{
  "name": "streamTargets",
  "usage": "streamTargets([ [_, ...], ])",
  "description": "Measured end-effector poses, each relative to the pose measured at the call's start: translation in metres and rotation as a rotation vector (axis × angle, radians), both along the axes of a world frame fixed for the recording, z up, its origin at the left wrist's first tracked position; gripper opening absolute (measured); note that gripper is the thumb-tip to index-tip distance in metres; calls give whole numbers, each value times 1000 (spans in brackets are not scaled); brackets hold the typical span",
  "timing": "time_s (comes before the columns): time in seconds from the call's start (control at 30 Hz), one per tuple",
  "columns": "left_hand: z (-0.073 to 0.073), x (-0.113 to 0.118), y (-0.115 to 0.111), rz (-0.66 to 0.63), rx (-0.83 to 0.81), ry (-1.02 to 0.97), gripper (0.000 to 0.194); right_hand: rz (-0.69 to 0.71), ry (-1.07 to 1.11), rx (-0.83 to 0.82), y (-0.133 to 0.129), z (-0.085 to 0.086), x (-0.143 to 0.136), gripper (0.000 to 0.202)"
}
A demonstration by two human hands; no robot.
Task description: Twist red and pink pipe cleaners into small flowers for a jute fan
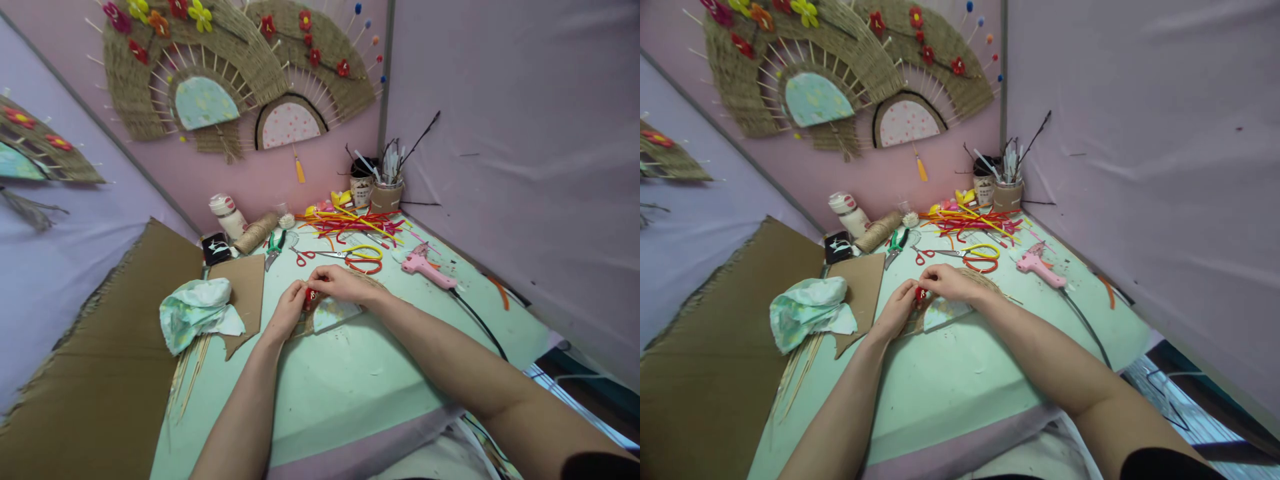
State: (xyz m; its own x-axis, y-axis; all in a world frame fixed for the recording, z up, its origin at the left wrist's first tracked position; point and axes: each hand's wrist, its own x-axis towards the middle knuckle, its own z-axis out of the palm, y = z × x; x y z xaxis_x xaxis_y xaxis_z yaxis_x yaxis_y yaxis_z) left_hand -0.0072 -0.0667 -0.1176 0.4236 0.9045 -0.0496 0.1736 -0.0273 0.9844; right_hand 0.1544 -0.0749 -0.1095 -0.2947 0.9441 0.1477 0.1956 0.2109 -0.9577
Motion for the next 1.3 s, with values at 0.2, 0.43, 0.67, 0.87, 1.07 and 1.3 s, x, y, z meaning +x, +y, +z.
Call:
streamTargets([
  [0.2,-2,-1,1,17,-35,-71,21,-3,148,-111,-2,2,-3,23],
  [0.43,2,0,4,91,-249,-392,29,-269,504,-355,2,-5,-12,22],
  [0.67,5,-1,3,134,-282,-479,28,-241,555,-361,1,-5,-15,20],
  [0.87,5,-4,5,99,-347,-531,25,-147,453,-357,1,-4,-13,23],
  [1.07,3,-2,3,83,-360,-517,24,-125,390,-292,-3,2,-11,26],
  [1.3,3,-2,4,102,-286,-429,24,-139,297,-275,-9,9,-12,26],
])
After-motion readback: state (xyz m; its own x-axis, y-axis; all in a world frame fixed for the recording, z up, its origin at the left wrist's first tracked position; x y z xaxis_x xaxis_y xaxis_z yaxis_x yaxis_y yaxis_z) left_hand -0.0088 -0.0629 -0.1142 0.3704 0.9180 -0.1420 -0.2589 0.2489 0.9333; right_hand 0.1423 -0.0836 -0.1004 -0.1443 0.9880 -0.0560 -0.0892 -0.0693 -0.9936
